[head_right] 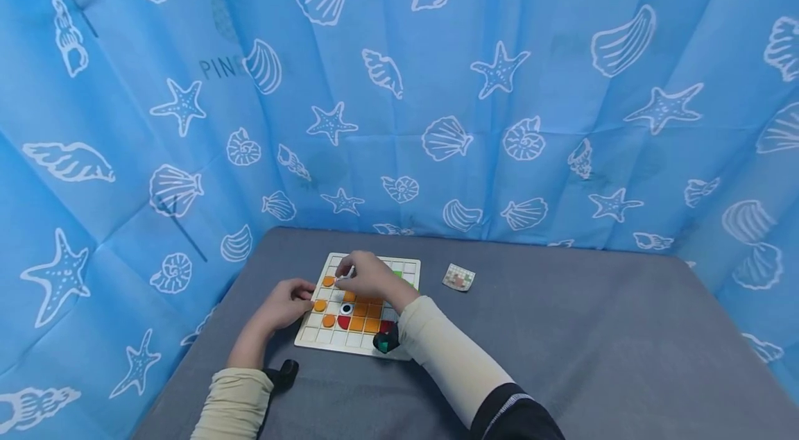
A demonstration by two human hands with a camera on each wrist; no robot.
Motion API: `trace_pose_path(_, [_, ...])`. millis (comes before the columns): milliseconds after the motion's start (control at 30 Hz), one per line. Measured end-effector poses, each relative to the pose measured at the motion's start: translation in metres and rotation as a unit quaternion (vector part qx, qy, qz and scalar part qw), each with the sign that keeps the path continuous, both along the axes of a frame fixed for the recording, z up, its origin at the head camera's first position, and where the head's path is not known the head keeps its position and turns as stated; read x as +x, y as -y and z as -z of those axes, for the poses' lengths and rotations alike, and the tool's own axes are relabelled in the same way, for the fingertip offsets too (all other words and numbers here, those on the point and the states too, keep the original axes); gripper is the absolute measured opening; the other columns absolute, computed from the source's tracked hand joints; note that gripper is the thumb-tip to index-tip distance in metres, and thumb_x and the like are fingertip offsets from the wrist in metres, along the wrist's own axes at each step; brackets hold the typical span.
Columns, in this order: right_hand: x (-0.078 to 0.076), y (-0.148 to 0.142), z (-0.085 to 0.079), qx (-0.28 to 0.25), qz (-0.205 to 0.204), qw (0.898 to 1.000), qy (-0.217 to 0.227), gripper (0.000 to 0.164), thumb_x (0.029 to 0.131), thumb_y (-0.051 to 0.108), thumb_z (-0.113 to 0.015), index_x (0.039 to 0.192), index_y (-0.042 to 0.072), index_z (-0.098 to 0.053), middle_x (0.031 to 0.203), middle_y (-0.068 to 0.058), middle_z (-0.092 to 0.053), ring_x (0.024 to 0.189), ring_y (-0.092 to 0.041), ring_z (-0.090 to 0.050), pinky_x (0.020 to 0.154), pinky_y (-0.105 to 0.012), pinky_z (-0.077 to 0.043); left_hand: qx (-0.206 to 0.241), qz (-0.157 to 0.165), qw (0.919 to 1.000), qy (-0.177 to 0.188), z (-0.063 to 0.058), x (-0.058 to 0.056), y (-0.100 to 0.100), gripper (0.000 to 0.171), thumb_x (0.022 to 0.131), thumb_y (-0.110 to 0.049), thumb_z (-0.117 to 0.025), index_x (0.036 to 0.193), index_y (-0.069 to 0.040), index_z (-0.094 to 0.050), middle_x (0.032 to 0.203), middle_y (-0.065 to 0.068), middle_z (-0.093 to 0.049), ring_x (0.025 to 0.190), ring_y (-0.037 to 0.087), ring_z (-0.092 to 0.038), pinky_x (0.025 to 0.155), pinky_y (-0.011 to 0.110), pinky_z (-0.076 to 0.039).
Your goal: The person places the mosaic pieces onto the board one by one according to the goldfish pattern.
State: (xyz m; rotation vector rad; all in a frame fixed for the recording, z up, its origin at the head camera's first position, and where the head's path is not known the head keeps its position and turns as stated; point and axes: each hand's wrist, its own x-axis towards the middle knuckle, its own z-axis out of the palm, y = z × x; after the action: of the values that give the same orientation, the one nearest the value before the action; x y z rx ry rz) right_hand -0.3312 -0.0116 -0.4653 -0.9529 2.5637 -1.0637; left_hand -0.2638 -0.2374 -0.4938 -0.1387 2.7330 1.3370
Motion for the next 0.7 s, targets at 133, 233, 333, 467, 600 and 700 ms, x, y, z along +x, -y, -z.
trace_pose_path(133, [0.014, -0.028, -0.007, -0.034, -0.015, 0.999, -0.009, 0.025, 0.101, 0.020, -0.071, 0.120, 0.005, -0.077, 0.120, -0.012, -0.072, 0.104, -0.024, -0.066, 0.090, -0.041, -0.055, 0.009, -0.001, 1.0000, -0.003, 0.000, -0.002, 0.004, 0.033, 0.095, -0.003, -0.067, 0.128, 0.004, -0.068, 0.102, 0.013, -0.064, 0.089, 0.024, -0.059, 0.075, 0.033, -0.048])
trace_pose_path(233, [0.024, -0.054, -0.012, -0.043, -0.007, 0.999, -0.031, 0.027, 0.100, 0.018, -0.072, 0.123, 0.004, -0.075, 0.123, -0.014, -0.071, 0.109, -0.030, -0.065, 0.092, -0.048, -0.055, 0.003, 0.000, 1.0000, -0.007, 0.000, -0.003, 0.006, 0.035, 0.095, -0.004, -0.067, 0.129, 0.004, -0.068, 0.103, 0.013, -0.064, 0.089, 0.024, -0.059, 0.075, 0.034, -0.050])
trace_pose_path(333, [0.034, -0.082, -0.016, -0.036, 0.017, 0.998, -0.055, 0.030, 0.099, 0.018, -0.074, 0.126, 0.006, -0.074, 0.124, -0.016, -0.070, 0.112, -0.035, -0.065, 0.092, -0.054, -0.055, -0.005, 0.003, 1.0000, -0.006, 0.000, -0.006, 0.007, 0.036, 0.094, -0.005, -0.068, 0.129, 0.004, -0.068, 0.103, 0.013, -0.064, 0.090, 0.024, -0.059, 0.076, 0.035, -0.050])
trace_pose_path(467, [0.047, -0.121, -0.015, -0.030, 0.060, 0.993, -0.094, 0.028, 0.097, 0.016, -0.076, 0.125, 0.009, -0.075, 0.119, -0.011, -0.069, 0.112, -0.035, -0.064, 0.094, -0.058, -0.054, -0.014, 0.007, 0.9999, -0.007, 0.001, -0.007, 0.009, 0.035, 0.094, -0.004, -0.064, 0.128, 0.005, -0.067, 0.103, 0.014, -0.064, 0.089, 0.024, -0.059, 0.076, 0.036, -0.050])
trace_pose_path(600, [0.060, -0.161, -0.006, -0.021, 0.095, 0.986, -0.137, 0.026, 0.095, 0.014, -0.079, 0.120, 0.011, -0.076, 0.115, -0.006, -0.070, 0.108, -0.033, -0.066, 0.093, -0.057, -0.055, -0.021, 0.004, 0.9997, -0.007, 0.006, -0.004, 0.011, 0.035, 0.094, -0.003, -0.061, 0.127, 0.005, -0.068, 0.101, 0.012, -0.065, 0.088, 0.023, -0.058, 0.075, 0.035, -0.048])
trace_pose_path(700, [0.072, -0.185, -0.002, 0.001, 0.115, 0.980, -0.162, 0.024, 0.093, 0.013, -0.080, 0.116, 0.011, -0.077, 0.113, -0.007, -0.071, 0.108, -0.034, -0.067, 0.092, -0.056, -0.055, -0.014, 0.004, 0.9999, -0.003, 0.009, -0.002, 0.013, 0.035, 0.094, -0.002, -0.061, 0.127, 0.005, -0.068, 0.101, 0.012, -0.065, 0.087, 0.023, -0.058, 0.074, 0.034, -0.048])
